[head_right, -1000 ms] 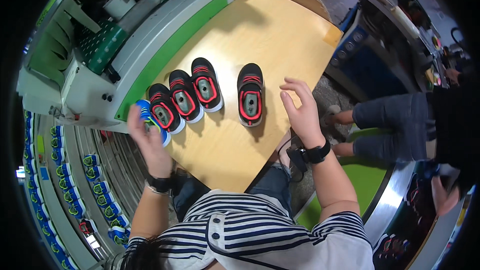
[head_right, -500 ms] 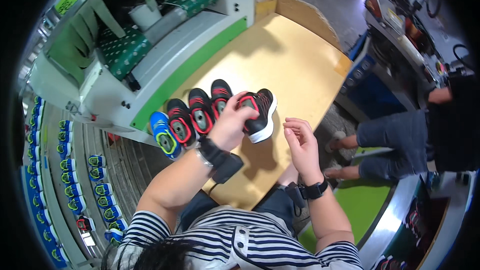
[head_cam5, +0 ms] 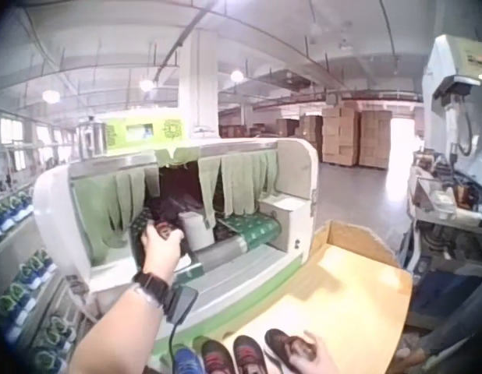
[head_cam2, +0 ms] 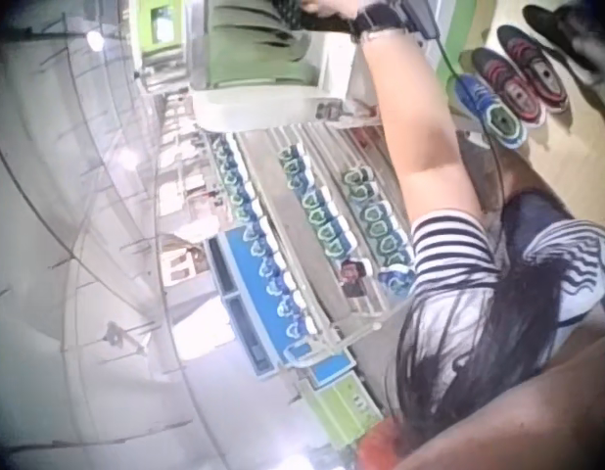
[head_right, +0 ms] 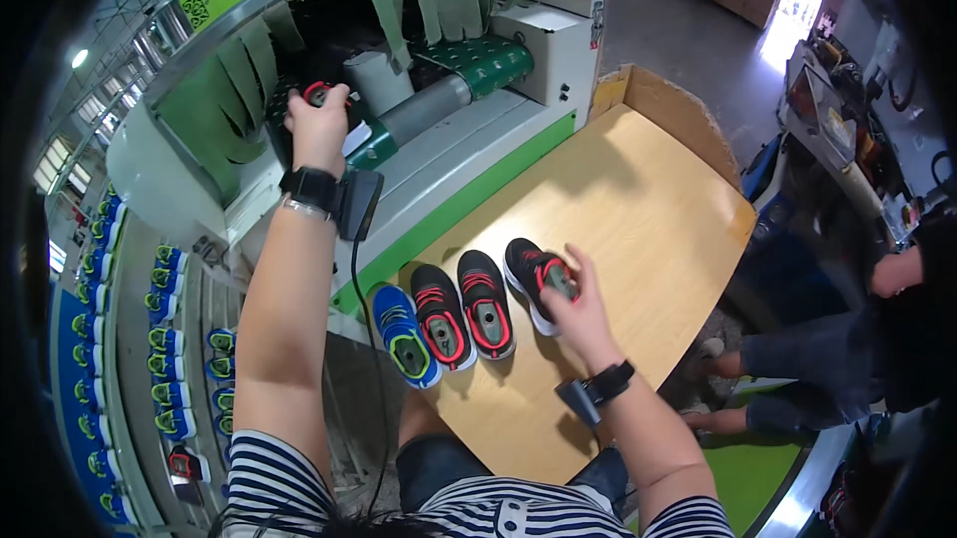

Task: The person scans multiple pairs of athletic shoes using a handheld barcode scanner. They pick up each shoe, scan the barcode, and place it on a wooden table. The person handles both black and blue shoes, moving them from a conveyor belt area to the table.

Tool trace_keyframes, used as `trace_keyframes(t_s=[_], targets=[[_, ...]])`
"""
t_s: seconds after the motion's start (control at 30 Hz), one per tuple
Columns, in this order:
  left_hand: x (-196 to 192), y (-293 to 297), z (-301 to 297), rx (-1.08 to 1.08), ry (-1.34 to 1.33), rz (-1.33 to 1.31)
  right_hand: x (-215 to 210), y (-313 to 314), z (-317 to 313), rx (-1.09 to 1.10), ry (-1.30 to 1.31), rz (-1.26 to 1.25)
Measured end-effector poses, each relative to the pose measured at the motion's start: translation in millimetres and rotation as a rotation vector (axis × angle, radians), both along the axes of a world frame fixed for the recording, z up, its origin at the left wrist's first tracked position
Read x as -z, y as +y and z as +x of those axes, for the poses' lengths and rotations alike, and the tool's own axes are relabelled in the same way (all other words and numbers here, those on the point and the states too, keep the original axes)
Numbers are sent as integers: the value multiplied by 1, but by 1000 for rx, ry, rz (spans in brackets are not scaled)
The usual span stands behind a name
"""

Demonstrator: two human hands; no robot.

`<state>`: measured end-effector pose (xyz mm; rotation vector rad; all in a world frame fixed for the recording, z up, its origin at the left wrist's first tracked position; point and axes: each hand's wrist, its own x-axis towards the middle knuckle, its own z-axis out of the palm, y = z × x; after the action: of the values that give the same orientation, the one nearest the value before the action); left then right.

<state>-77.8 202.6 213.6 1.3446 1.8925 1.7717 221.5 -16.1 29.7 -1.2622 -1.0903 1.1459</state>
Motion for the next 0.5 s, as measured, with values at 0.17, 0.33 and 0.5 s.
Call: trace_keyframes(t_s=[0.17, 0.33, 0.5], targets=[[41, -119, 33, 545, 127, 212, -109, 92, 26, 29, -90, 355], [114, -214, 55, 661, 737, -374, -202, 257, -26, 62, -376, 743], [154, -215, 52, 672, 823, -382, -155, 316, -77, 6, -709, 327]])
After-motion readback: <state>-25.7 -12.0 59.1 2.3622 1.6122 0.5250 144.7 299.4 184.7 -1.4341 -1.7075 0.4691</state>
